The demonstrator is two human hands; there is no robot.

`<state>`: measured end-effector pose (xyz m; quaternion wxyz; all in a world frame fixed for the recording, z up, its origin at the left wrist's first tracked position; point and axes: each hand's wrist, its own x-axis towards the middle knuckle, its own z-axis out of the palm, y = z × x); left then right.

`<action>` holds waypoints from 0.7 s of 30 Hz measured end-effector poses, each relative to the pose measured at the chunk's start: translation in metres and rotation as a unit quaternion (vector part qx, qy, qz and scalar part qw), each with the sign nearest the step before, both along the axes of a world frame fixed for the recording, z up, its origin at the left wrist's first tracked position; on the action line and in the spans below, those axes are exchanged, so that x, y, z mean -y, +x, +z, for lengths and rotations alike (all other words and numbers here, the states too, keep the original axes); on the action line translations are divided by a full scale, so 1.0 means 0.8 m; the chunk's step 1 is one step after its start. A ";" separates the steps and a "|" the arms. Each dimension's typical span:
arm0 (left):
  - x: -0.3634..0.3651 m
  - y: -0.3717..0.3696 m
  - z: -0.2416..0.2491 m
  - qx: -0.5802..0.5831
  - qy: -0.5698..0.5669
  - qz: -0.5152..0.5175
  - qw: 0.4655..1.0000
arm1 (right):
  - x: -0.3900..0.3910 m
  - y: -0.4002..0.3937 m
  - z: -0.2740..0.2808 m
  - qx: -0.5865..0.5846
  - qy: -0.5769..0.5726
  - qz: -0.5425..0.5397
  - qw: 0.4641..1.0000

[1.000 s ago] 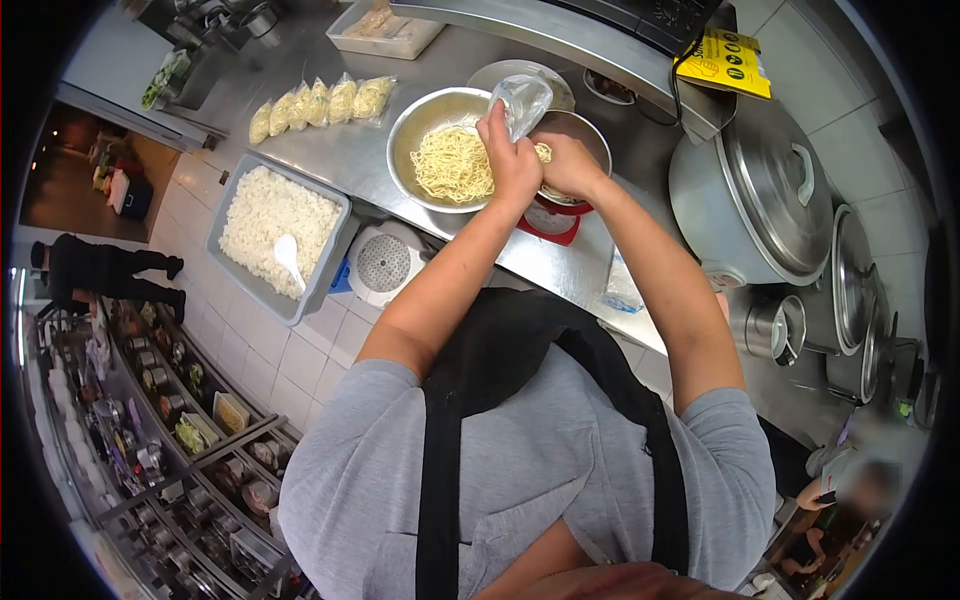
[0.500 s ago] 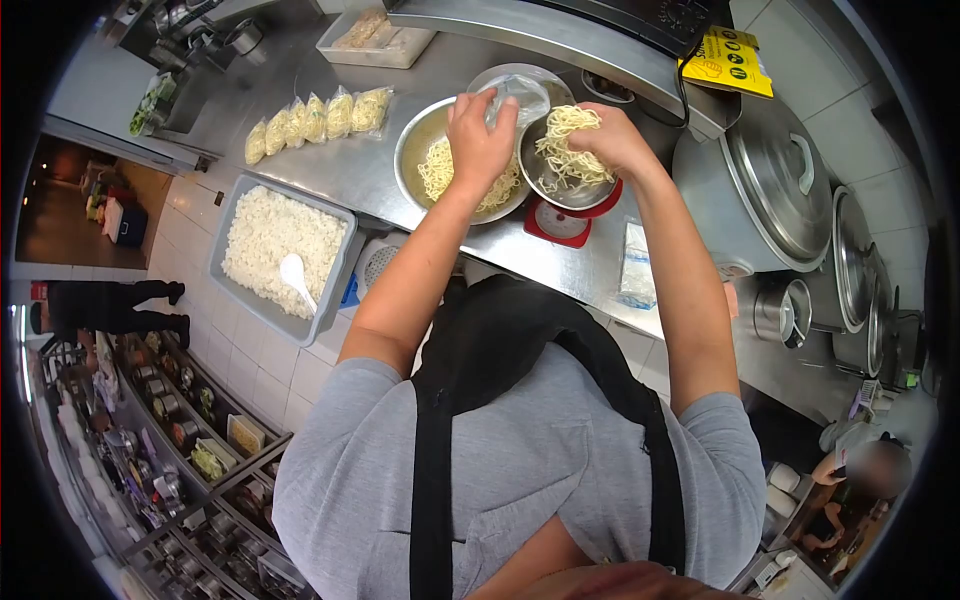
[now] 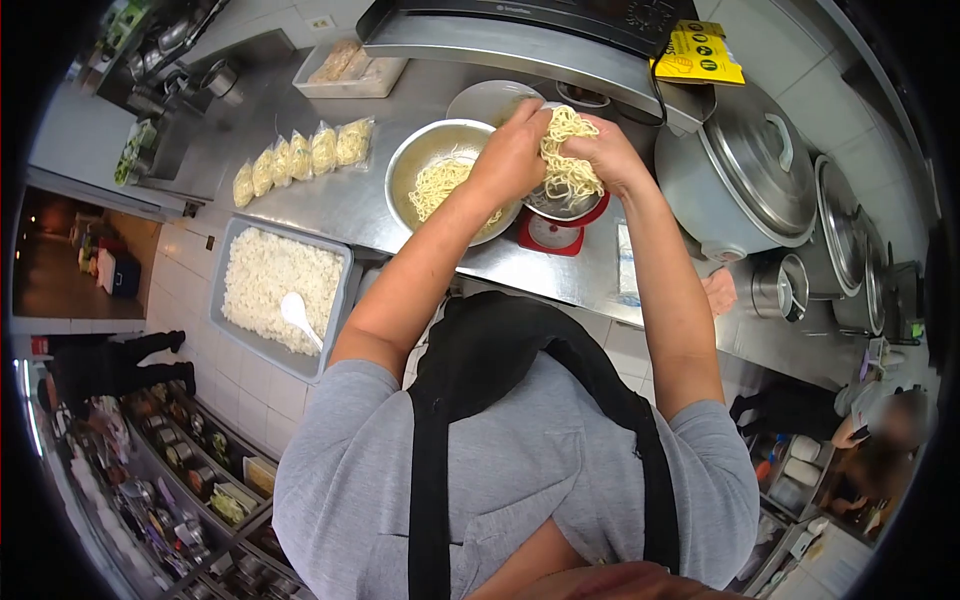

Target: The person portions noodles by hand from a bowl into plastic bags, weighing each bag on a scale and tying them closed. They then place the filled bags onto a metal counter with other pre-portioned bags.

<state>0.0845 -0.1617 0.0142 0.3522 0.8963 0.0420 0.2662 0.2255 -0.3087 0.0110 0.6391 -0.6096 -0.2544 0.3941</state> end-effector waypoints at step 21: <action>0.036 -0.013 -0.053 0.002 -0.304 0.059 0.951 | -0.005 -0.025 -0.047 0.315 -0.156 -0.085 0.932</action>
